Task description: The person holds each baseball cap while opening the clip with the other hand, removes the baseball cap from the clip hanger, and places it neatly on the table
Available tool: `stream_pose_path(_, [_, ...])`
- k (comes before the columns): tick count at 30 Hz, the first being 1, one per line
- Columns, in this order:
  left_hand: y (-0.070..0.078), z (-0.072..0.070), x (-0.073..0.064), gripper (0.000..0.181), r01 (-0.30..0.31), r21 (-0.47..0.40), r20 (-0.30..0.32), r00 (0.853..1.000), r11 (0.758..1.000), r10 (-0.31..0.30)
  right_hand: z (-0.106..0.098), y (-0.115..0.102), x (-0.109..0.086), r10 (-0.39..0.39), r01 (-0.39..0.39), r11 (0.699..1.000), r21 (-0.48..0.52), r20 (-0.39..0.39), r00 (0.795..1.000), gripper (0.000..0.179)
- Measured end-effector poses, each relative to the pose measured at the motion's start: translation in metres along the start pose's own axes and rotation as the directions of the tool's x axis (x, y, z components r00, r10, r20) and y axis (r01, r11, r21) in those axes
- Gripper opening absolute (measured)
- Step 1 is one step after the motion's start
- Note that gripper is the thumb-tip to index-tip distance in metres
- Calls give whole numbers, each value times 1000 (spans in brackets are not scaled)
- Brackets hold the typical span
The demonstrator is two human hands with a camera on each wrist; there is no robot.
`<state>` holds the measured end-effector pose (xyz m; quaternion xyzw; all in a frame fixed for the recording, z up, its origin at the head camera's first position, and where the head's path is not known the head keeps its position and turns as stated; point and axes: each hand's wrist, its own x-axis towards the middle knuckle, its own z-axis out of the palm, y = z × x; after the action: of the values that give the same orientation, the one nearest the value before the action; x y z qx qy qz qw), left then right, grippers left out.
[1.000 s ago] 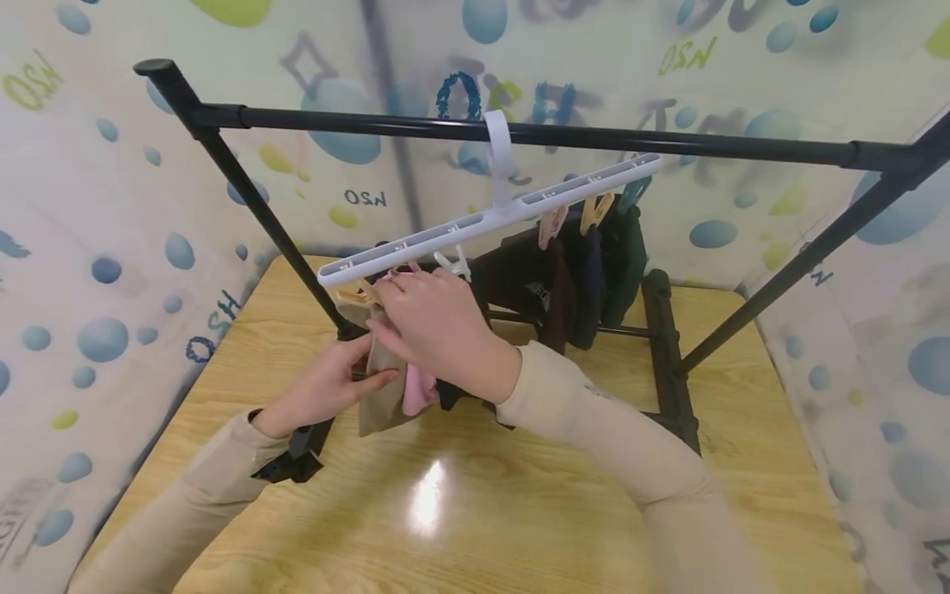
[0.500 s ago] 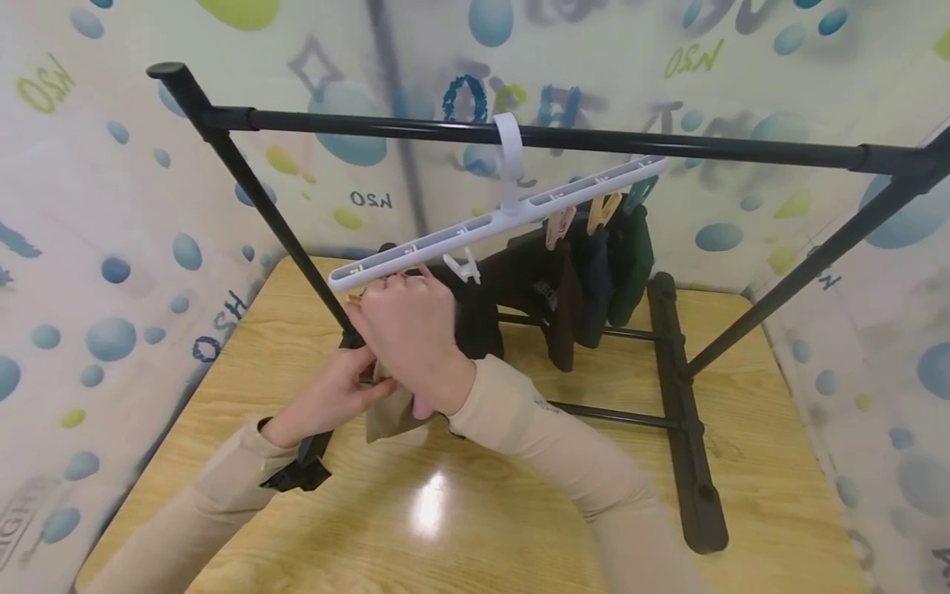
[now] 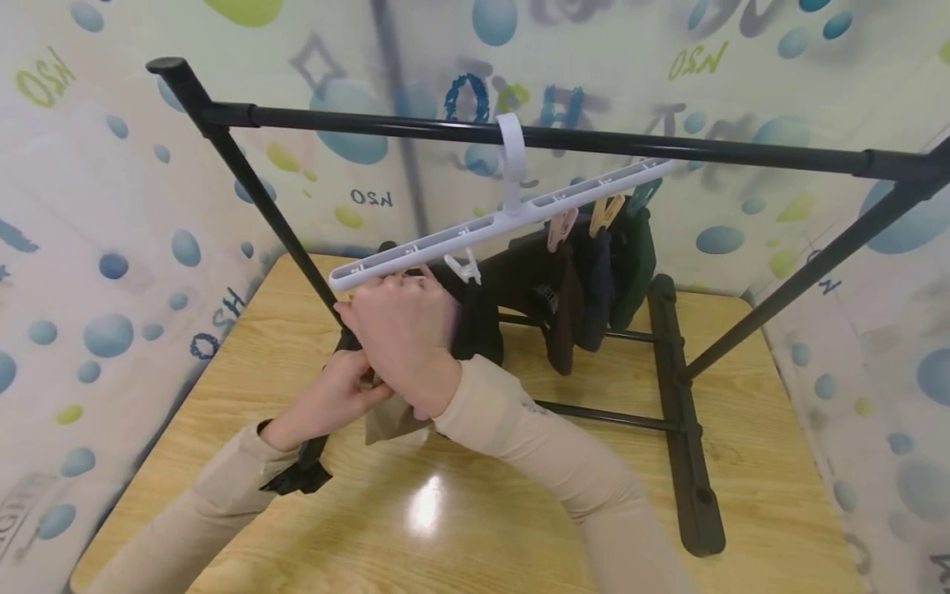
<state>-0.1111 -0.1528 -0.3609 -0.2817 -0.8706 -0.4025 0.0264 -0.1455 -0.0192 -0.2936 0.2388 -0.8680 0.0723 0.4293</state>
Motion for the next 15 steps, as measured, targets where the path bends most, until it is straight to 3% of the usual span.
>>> stream_pose_path(4, [1,0,0,14,4,13,4,1000,1000,-4,-1,-2,1,1,-1,999,-41,17,1000,59])
stream_pose_path(15, [-2,-1,-5,13,-29,29,26,999,999,29,-6,4,3,-41,42,999,-17,67,997,60])
